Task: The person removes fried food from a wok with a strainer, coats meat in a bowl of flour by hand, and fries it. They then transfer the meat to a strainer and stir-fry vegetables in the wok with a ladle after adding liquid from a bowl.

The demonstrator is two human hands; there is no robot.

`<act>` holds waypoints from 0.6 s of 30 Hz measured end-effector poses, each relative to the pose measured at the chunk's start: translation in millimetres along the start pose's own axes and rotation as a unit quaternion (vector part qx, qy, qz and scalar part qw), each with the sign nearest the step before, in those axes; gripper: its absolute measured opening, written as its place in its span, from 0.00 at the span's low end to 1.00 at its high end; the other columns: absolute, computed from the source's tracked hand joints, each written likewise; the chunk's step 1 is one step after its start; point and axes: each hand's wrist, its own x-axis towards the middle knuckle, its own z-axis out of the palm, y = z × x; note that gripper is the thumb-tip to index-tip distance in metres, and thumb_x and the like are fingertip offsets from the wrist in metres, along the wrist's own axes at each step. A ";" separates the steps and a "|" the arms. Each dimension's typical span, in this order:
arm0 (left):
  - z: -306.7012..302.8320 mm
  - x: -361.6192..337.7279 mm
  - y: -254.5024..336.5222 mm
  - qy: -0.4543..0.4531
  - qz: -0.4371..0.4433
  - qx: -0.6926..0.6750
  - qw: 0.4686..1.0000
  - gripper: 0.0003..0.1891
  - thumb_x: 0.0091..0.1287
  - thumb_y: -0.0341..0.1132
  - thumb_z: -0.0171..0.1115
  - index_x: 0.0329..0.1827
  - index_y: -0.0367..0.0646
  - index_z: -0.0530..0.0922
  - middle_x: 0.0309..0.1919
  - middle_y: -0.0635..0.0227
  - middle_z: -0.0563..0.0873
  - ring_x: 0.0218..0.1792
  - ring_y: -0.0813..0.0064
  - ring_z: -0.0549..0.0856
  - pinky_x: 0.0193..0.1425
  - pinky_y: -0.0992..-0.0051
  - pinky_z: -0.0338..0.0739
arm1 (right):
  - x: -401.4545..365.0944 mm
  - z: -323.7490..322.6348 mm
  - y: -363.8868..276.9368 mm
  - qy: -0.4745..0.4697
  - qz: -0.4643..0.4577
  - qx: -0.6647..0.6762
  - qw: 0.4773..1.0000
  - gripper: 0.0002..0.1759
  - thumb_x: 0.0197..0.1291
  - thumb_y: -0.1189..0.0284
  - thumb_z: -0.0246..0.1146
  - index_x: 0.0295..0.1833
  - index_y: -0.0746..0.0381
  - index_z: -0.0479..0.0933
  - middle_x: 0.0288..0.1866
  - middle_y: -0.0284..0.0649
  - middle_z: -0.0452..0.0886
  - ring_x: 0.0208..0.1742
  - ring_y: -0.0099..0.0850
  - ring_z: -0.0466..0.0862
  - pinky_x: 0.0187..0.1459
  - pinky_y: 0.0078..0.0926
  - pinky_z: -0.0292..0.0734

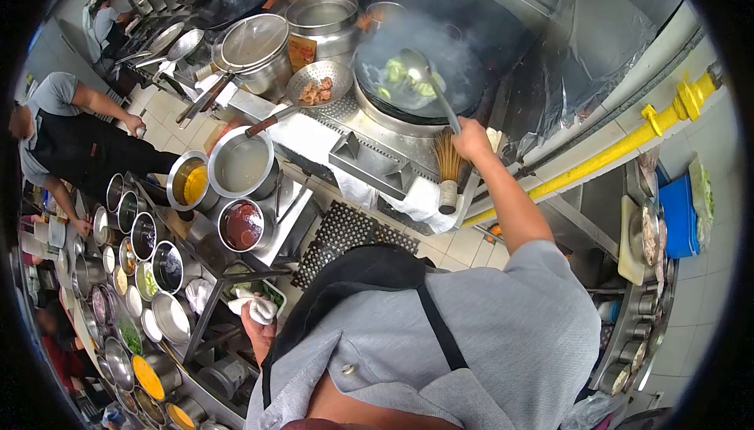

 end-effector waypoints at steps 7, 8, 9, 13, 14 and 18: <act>7.6 6.8 -10.0 -0.029 -0.021 0.053 0.998 0.15 0.61 0.36 0.56 0.45 0.34 0.76 0.34 0.61 0.83 0.36 0.65 0.82 0.44 0.68 0.77 | 30.1 26.3 13.1 0.033 0.051 0.000 0.998 0.21 0.51 0.74 0.56 0.53 0.62 0.75 0.46 0.57 0.80 0.52 0.53 0.78 0.53 0.43 0.73; 2.2 4.8 -12.9 -0.009 -0.014 0.054 0.998 0.15 0.61 0.36 0.56 0.45 0.35 0.76 0.34 0.61 0.83 0.37 0.65 0.82 0.44 0.67 0.77 | 24.5 21.8 25.1 0.011 0.004 0.026 1.000 0.24 0.51 0.74 0.56 0.57 0.60 0.74 0.47 0.58 0.79 0.52 0.52 0.78 0.54 0.42 0.73; 1.2 3.2 -17.1 0.011 -0.008 0.053 0.999 0.14 0.60 0.36 0.55 0.44 0.35 0.76 0.34 0.61 0.83 0.37 0.65 0.82 0.44 0.67 0.77 | 5.7 12.9 18.5 0.009 0.005 0.026 1.000 0.24 0.51 0.74 0.56 0.57 0.60 0.74 0.47 0.58 0.79 0.52 0.52 0.78 0.54 0.42 0.73; 18.3 -19.1 -24.2 0.038 -0.006 0.042 0.998 0.14 0.60 0.36 0.54 0.45 0.37 0.75 0.34 0.61 0.82 0.37 0.65 0.82 0.43 0.65 0.78 | -47.5 -4.0 24.2 0.017 -0.001 0.065 0.998 0.29 0.49 0.73 0.60 0.60 0.61 0.72 0.48 0.55 0.80 0.49 0.46 0.81 0.53 0.34 0.73; 20.7 -19.4 -24.8 0.035 -0.022 0.051 0.998 0.14 0.61 0.35 0.53 0.46 0.37 0.75 0.34 0.62 0.82 0.37 0.65 0.82 0.42 0.65 0.78 | -50.4 -3.7 30.3 0.008 -0.034 0.098 0.995 0.31 0.47 0.72 0.62 0.62 0.63 0.71 0.49 0.54 0.81 0.47 0.42 0.82 0.51 0.30 0.74; 19.8 4.7 -35.5 0.008 -0.045 0.081 0.996 0.13 0.62 0.34 0.51 0.46 0.38 0.74 0.34 0.64 0.81 0.35 0.67 0.82 0.41 0.66 0.78 | -6.2 -3.9 42.4 -0.018 -0.031 0.131 0.991 0.25 0.48 0.74 0.60 0.57 0.61 0.75 0.45 0.56 0.80 0.48 0.48 0.81 0.52 0.35 0.74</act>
